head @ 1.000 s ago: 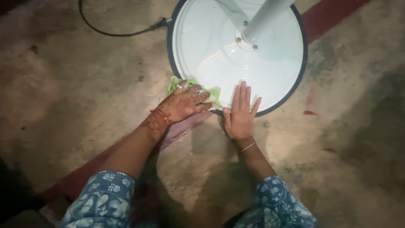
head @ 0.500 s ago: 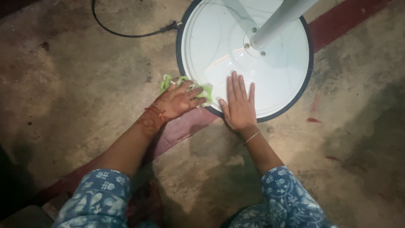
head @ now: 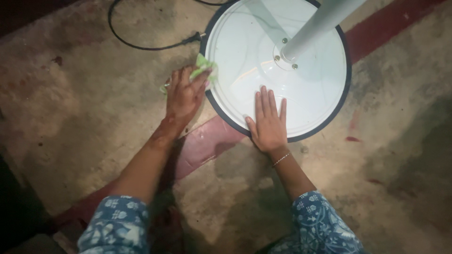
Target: The person wipes the base, stand, motor housing, and front grill of a standing fan using a green cloth. They then wipe the top surface of a television set with the same cloth.
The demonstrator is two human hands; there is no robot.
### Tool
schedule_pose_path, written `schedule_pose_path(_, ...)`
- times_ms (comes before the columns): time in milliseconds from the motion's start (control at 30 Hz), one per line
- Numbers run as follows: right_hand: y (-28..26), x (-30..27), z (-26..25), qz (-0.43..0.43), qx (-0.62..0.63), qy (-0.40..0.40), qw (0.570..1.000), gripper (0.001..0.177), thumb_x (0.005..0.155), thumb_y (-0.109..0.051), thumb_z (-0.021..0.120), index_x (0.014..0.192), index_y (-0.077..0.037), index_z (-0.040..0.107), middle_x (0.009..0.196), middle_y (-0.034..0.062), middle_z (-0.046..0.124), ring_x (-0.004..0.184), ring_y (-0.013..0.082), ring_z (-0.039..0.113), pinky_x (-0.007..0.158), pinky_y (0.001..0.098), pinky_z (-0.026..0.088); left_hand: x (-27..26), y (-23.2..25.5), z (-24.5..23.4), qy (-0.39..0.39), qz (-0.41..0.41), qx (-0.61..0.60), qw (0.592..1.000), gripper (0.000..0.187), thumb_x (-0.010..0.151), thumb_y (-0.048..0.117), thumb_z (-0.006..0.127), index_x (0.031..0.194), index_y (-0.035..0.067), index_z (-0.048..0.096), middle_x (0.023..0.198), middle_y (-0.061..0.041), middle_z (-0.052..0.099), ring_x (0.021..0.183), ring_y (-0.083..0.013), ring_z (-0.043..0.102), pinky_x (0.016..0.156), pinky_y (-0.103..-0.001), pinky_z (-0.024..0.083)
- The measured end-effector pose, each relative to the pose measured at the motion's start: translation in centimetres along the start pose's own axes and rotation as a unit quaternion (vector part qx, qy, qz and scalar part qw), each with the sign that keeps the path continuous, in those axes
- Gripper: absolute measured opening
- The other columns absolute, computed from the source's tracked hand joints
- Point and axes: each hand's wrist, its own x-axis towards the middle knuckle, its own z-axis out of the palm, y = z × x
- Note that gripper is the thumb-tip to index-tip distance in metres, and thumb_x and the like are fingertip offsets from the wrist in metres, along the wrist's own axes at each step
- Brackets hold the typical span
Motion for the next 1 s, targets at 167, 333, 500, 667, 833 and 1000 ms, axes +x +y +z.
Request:
schedule_pose_path(167,-0.1,0.0,0.2,-0.005,-0.004,0.028,1.0,0.076,0.103,-0.041,0.048,0.16,0.004,0.027,0.169,0.0213,0.024,0.157,0.0383,0.022,0.124,0.0624,0.009,4.1,0.5,4.3,-0.028,-0.119,-0.005,0.993,0.036,0.1,0.028,0.065,0.134,0.02,0.068,0.136,-0.011,0.057,0.123,-0.0387,0.053,0.1,-0.053,0.049)
schedule_pose_path(333,-0.2,-0.1,0.6,-0.003,-0.013,0.051,0.999,0.074,0.104,-0.043,0.048,0.16,0.003,0.031,0.169,0.0199,0.027,0.157,0.0369,0.025,0.125,0.0629,0.011,8.3,-2.1,7.2,-0.1,-0.191,0.061,0.975,0.04,0.101,0.033,0.058,0.14,0.024,0.062,0.15,-0.012,0.045,0.133,-0.0457,0.04,0.098,-0.066,0.042)
schedule_pose_path(500,-0.1,0.1,0.7,0.007,-0.013,0.036,0.999,0.076,0.102,-0.044,0.049,0.159,0.003,0.032,0.168,0.0208,0.029,0.156,0.0368,0.025,0.123,0.0633,0.011,9.7,-3.3,6.2,-0.154,-0.221,0.103,0.958,0.036,0.096,0.034,0.058,0.131,0.03,0.065,0.152,-0.005,0.041,0.133,-0.043,0.039,0.096,-0.069,0.041)
schedule_pose_path(667,0.0,0.1,0.6,0.004,-0.01,0.034,0.999,0.076,0.101,-0.044,0.049,0.159,0.003,0.032,0.168,0.0201,0.029,0.156,0.0365,0.025,0.124,0.0635,0.011,6.8,-1.5,4.3,-0.152,-0.22,0.07,0.961,0.03,0.097,0.029,0.062,0.126,0.027,0.072,0.142,-0.004,0.051,0.126,-0.0385,0.049,0.094,-0.063,0.049)
schedule_pose_path(833,-0.1,0.0,0.8,-0.001,-0.016,0.05,0.999,0.075,0.101,-0.042,0.05,0.159,0.002,0.032,0.168,0.0198,0.029,0.156,0.0359,0.025,0.124,0.063,0.011,5.1,-0.5,3.8,-0.134,-0.212,0.058,0.966,0.03,0.096,0.027,0.064,0.123,0.022,0.072,0.137,-0.006,0.053,0.121,-0.04,0.052,0.087,-0.06,0.053)
schedule_pose_path(1000,-0.1,0.1,0.6,-0.006,-0.019,0.053,0.998,0.074,0.102,-0.041,0.051,0.159,0.003,0.032,0.168,0.0199,0.028,0.156,0.0358,0.025,0.124,0.0623,0.012,3.0,1.4,3.3,-0.114,-0.208,0.066,0.969,0.03,0.094,0.027,0.064,0.122,0.02,0.073,0.134,-0.006,0.054,0.117,-0.04,0.052,0.085,-0.062,0.051)
